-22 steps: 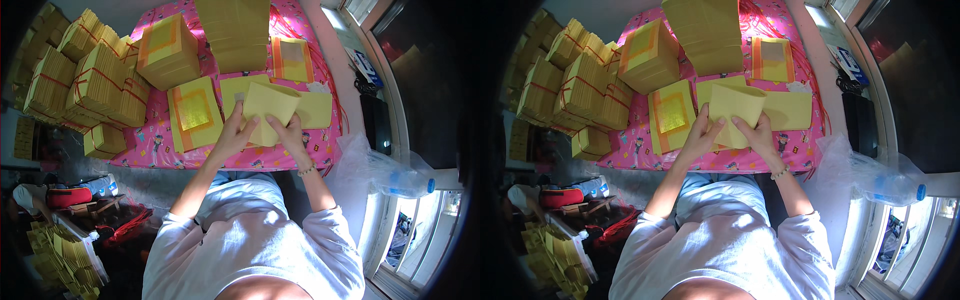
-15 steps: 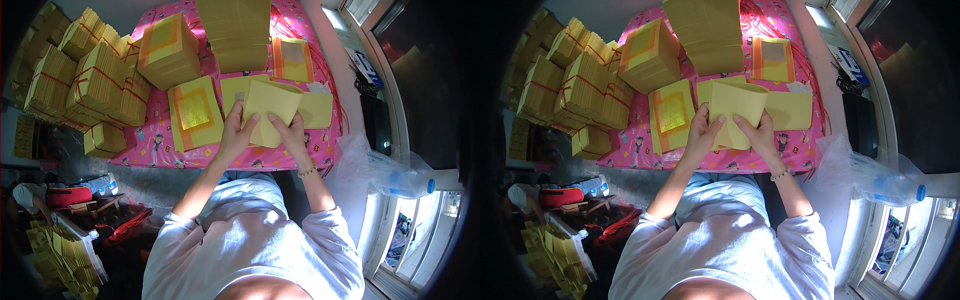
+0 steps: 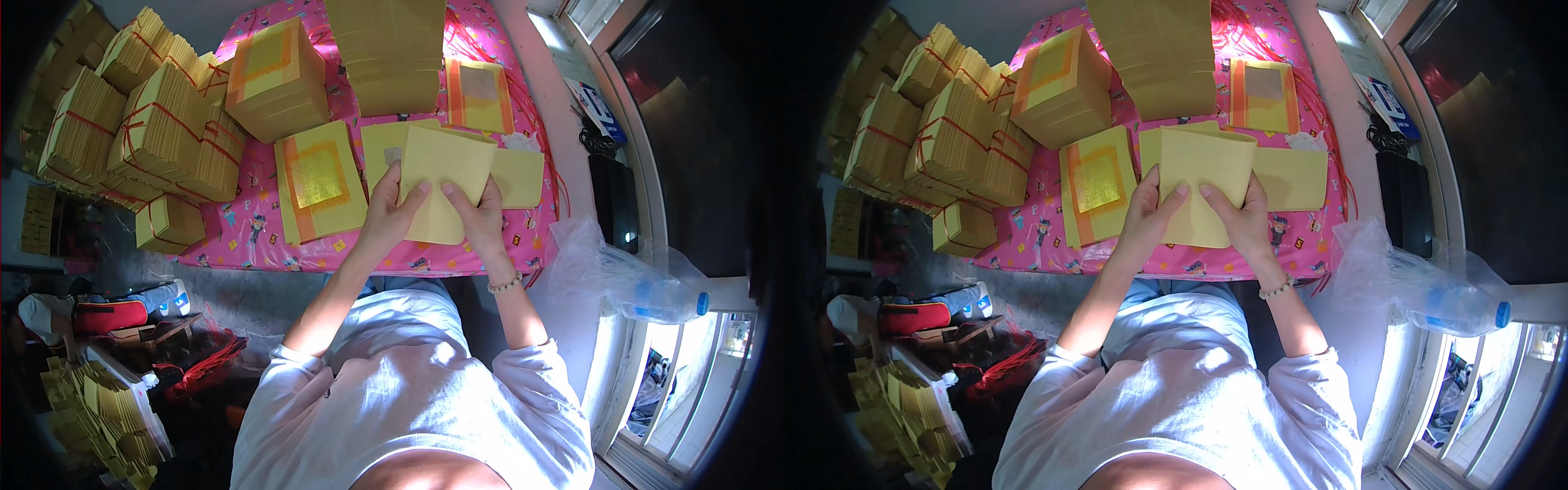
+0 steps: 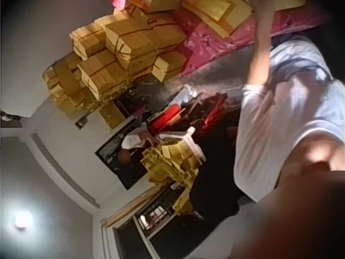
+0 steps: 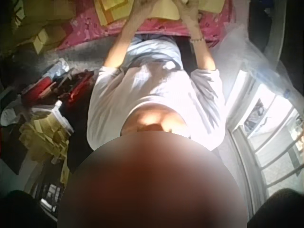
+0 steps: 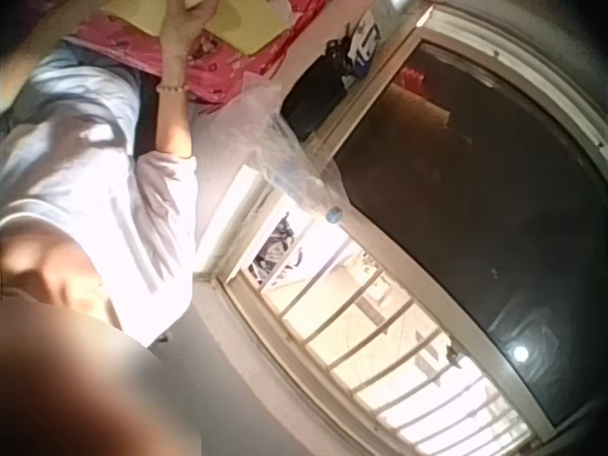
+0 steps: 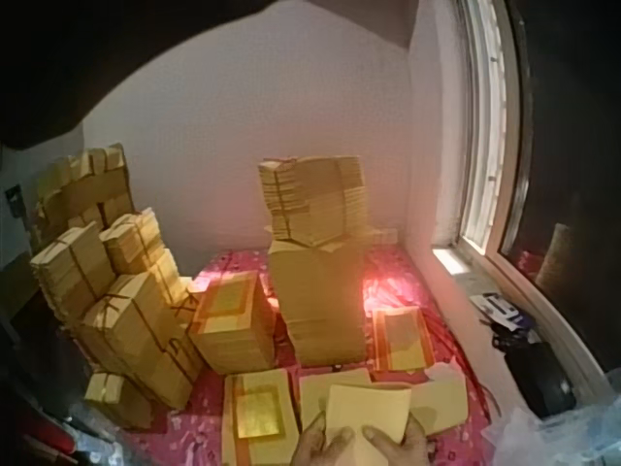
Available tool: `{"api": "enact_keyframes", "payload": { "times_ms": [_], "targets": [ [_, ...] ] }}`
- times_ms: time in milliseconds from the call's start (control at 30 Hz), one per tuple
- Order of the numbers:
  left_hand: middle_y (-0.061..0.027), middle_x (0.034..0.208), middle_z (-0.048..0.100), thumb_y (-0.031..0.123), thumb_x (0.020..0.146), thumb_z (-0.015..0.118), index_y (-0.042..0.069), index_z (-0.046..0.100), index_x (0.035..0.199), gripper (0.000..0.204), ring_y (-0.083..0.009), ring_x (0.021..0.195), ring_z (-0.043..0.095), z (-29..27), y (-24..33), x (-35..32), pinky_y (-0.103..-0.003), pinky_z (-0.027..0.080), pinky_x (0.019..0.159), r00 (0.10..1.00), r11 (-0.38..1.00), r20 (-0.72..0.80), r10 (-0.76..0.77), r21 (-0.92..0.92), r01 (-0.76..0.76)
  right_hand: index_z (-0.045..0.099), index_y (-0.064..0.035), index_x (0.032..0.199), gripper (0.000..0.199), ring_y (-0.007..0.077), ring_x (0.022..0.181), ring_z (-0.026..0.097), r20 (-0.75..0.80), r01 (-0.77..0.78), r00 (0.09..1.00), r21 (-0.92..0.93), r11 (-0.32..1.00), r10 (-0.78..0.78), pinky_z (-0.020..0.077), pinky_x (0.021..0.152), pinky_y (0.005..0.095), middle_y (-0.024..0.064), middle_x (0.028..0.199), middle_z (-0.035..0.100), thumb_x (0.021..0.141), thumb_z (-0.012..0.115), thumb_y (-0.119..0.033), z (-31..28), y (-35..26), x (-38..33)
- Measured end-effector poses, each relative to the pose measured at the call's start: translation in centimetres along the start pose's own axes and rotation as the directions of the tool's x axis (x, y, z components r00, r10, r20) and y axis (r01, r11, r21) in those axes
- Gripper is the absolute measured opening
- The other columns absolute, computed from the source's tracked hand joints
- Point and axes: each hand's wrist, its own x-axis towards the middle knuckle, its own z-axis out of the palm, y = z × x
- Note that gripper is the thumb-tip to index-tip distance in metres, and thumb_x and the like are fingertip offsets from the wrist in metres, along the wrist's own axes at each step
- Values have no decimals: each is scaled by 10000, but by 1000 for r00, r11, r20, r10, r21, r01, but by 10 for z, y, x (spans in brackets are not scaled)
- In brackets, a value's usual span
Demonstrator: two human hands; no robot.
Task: The person folds yellow rectangular paper sheets by hand on a table covered with a pink patterned cloth. They pick up individual sheets, fold them in half, and place them into a growing stack.
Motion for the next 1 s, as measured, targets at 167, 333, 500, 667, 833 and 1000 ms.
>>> {"api": "enact_keyframes", "payload": {
  "times_ms": [167, 333, 500, 667, 833, 1000],
  "targets": [
    [-81, 1219, 600, 101, 952, 569, 21, 469, 1305, 376, -135, 1111, 573, -6, -4, 10, -289, 453, 948, 997, 995, 21, -73, -65, 75, 530, 5, 1233, 351, 112, 966, 623, -6, -104, 995, 12, 995, 104, 523, 816, 257, 72, 1098, 644, 923, 642, -115, 5, -9, 8],
    [-81, 1222, 608, 137, 951, 585, 33, 469, 1312, 393, -155, 1115, 589, -8, -6, 19, -300, 459, 954, 976, 962, 7, -217, -168, 215, 526, 5, 1244, 379, 114, 967, 615, -12, -212, 977, 101, 972, 215, 514, 813, 261, 79, 1104, 636, 976, 578, -258, 5, -6, 17],
    [-99, 1187, 613, 103, 945, 574, 11, 485, 1240, 322, -177, 1081, 605, -8, -6, 24, -313, 484, 910, 943, 927, -50, -330, -204, 313, 521, 3, 1239, 398, 118, 963, 607, -72, -226, 970, 89, 970, 233, 506, 817, 268, 87, 1094, 632, 987, 559, -303, 8, -6, 20],
    [-103, 1209, 610, 118, 951, 574, 10, 481, 1277, 356, -168, 1103, 594, -13, -12, 24, -309, 469, 931, 942, 934, -37, -334, -148, 325, 525, 8, 1219, 380, 112, 947, 605, -70, -158, 985, 28, 987, 159, 503, 809, 260, 82, 1072, 636, 988, 561, -292, 8, -1, 20],
    [-119, 1234, 585, 83, 958, 537, 6, 446, 1301, 363, -169, 1143, 558, -3, -15, 17, -306, 436, 965, 994, 997, -88, -71, -21, 69, 551, 15, 1195, 349, 86, 932, 594, -68, -50, 996, -8, 999, 49, 497, 793, 245, 59, 1061, 639, 991, 562, -268, 8, 4, 18],
    [-129, 1255, 550, 55, 971, 491, -2, 389, 1326, 373, -176, 1175, 525, 5, -8, 7, -307, 404, 999, 999, 997, -39, 37, 73, -34, 598, 8, 1155, 301, 53, 885, 585, -63, -72, 995, 83, 994, 77, 486, 761, 216, 29, 995, 656, 999, 555, -246, 0, -12, 18]
  ]
}}
